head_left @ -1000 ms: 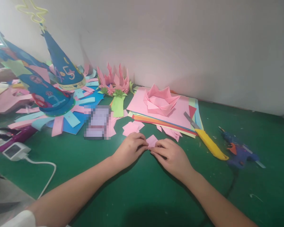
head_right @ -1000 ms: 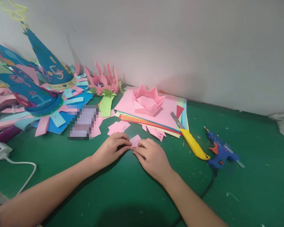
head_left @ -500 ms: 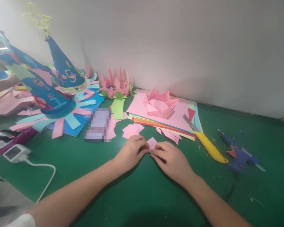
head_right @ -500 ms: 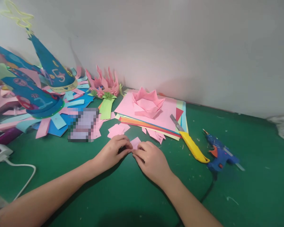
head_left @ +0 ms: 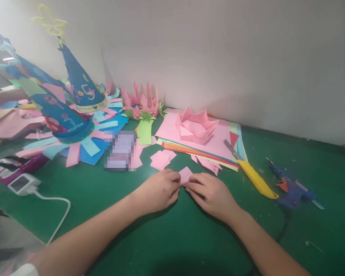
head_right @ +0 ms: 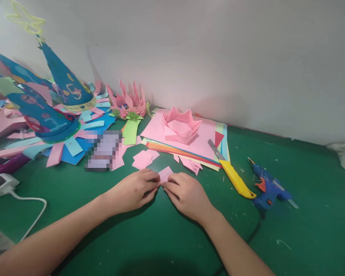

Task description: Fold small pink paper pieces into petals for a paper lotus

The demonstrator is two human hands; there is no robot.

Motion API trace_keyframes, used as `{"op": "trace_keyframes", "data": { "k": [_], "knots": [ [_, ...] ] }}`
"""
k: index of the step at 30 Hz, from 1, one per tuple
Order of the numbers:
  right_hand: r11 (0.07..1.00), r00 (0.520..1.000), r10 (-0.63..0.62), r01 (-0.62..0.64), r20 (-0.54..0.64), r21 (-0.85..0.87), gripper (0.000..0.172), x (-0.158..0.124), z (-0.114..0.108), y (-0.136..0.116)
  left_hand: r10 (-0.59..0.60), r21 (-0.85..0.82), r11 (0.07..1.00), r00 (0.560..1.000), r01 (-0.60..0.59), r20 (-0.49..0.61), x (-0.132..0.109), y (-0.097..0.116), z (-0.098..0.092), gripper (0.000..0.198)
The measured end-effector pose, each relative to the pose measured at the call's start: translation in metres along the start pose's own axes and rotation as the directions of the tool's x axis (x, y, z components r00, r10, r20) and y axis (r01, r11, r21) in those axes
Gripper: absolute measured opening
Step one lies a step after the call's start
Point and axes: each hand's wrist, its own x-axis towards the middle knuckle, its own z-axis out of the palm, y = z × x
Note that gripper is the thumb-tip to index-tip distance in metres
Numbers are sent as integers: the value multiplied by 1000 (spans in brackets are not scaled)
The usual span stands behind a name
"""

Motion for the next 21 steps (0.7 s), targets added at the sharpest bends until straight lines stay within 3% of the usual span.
{"op": "trace_keyframes", "data": {
  "k": [7,13,18,21],
  "knots": [
    [1000,1000,-7,7,-1,-23,17,3,-2,-3,-4,34,999,1000,4,-2,3,0,2,27],
    [997,989,79,-75,-122,36,17,5,-5,2,82,71,994,997,-82,4,1,-9,3,29],
    [995,998,50,-47,-33,88,33,9,1,4,241,107,964,970,-243,34,0,-21,-2,29],
    [984,992,118,-111,-47,139,28,8,5,2,181,115,976,983,-182,22,0,-24,-4,27]
  ]
}}
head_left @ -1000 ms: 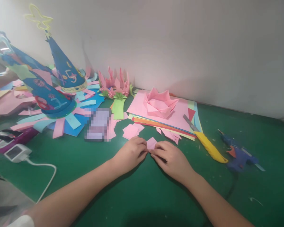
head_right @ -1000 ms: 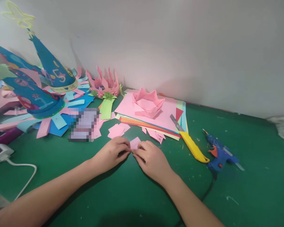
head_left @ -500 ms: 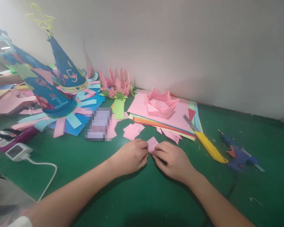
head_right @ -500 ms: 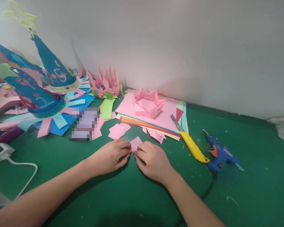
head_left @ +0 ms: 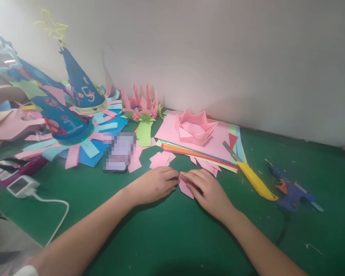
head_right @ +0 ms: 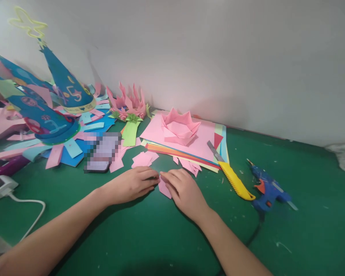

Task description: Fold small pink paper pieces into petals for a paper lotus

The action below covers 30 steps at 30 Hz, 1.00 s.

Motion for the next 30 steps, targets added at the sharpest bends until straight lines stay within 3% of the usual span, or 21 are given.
{"op": "trace_keyframes", "data": {
  "k": [4,7,13,19,25,30],
  "knots": [
    [994,994,89,-85,-55,71,26,-4,2,-1,-96,-74,993,995,94,-24,-1,2,-1,25],
    [993,991,116,-114,-71,29,28,-4,4,0,-119,-133,985,992,111,-53,-1,6,-1,26],
    [996,996,83,-82,-33,31,32,-2,2,0,-31,-222,975,999,27,-14,-1,11,-3,24],
    [974,984,174,-167,-34,156,33,0,2,1,33,-284,958,999,-35,-12,-4,5,-5,24],
    [975,984,173,-164,-50,153,13,1,3,0,29,-247,969,1000,-26,10,-7,2,-9,24],
    [985,991,126,-121,-34,121,13,1,1,-3,28,-273,962,1000,-24,11,-7,0,-9,25]
  ]
}}
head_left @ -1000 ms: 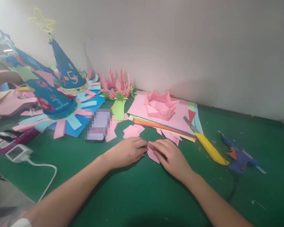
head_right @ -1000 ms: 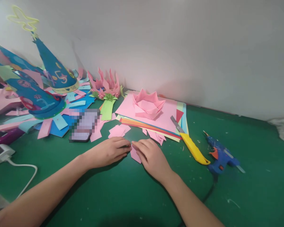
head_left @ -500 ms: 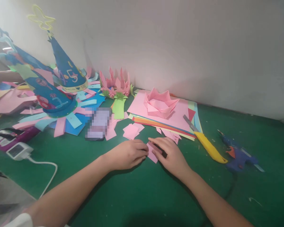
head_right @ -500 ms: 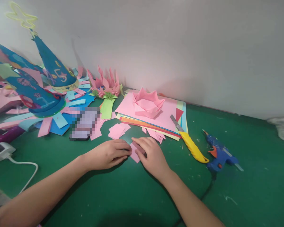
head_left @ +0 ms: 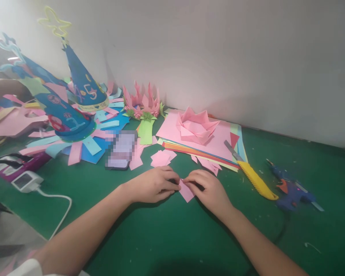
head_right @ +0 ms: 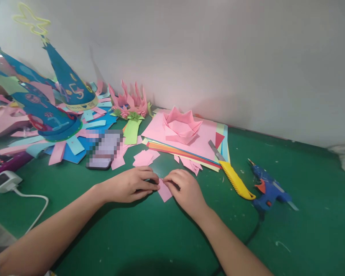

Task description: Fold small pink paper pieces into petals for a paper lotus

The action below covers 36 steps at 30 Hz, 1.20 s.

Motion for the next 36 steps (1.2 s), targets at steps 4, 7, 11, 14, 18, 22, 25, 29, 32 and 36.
{"op": "trace_keyframes", "data": {
  "k": [4,7,11,14,18,22,25,29,32,36],
  "knots": [
    [997,998,-66,66,-3,-35,16,-1,1,1,0,-4,1000,1000,0,-21,0,-1,0,23],
    [996,997,-80,81,9,-49,17,-3,2,3,-3,5,1000,1000,3,-26,0,-1,0,23],
    [995,996,-87,88,32,-56,19,-3,1,4,-6,18,1000,1000,6,-13,0,-1,-1,24],
    [992,994,-104,106,34,-71,19,-3,1,4,-6,23,1000,1000,6,-13,0,-1,-1,24],
    [988,992,-117,121,49,-100,19,-4,1,5,-4,9,1000,999,4,-37,1,-1,0,25],
    [986,990,-127,132,56,-102,20,-4,0,5,-7,9,1000,999,7,-50,3,-1,1,24],
    [984,985,-145,154,93,-93,22,-4,-4,3,-18,11,1000,999,19,-52,4,-1,4,24],
    [981,975,-163,176,151,-78,23,-5,-10,1,-47,0,999,998,47,-39,5,0,5,23],
    [981,970,-165,181,177,-77,24,-5,-13,-1,-54,-7,999,998,53,-27,5,1,5,22],
    [980,970,-165,181,178,-80,24,-4,-14,-2,-45,-3,999,999,45,-26,5,2,3,24]
  ]
}}
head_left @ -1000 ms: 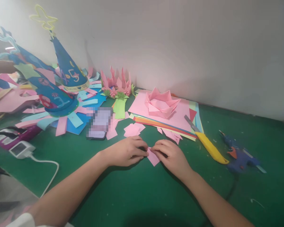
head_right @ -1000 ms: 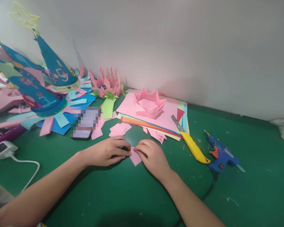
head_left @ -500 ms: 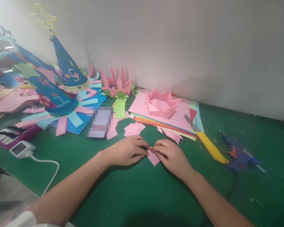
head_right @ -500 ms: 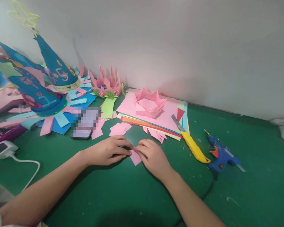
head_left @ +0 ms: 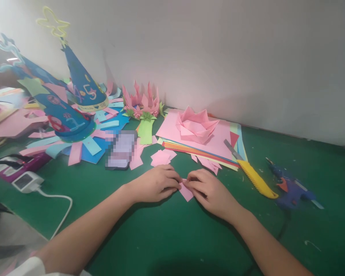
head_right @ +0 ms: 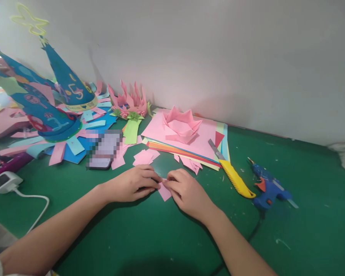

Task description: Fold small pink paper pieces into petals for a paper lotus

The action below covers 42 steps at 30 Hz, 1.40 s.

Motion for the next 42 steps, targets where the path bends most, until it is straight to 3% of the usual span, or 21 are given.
{"op": "trace_keyframes", "data": {
  "k": [10,20,42],
  "knots": [
    [999,999,-46,46,-26,5,25,0,2,4,20,-54,998,999,-18,37,-2,0,-3,28],
    [999,999,-39,39,6,-7,24,-1,3,5,19,59,998,998,-22,51,-5,-2,-2,28],
    [999,999,-39,40,4,-6,25,0,2,4,24,41,999,996,-28,87,-3,-4,-7,30]
  ]
}}
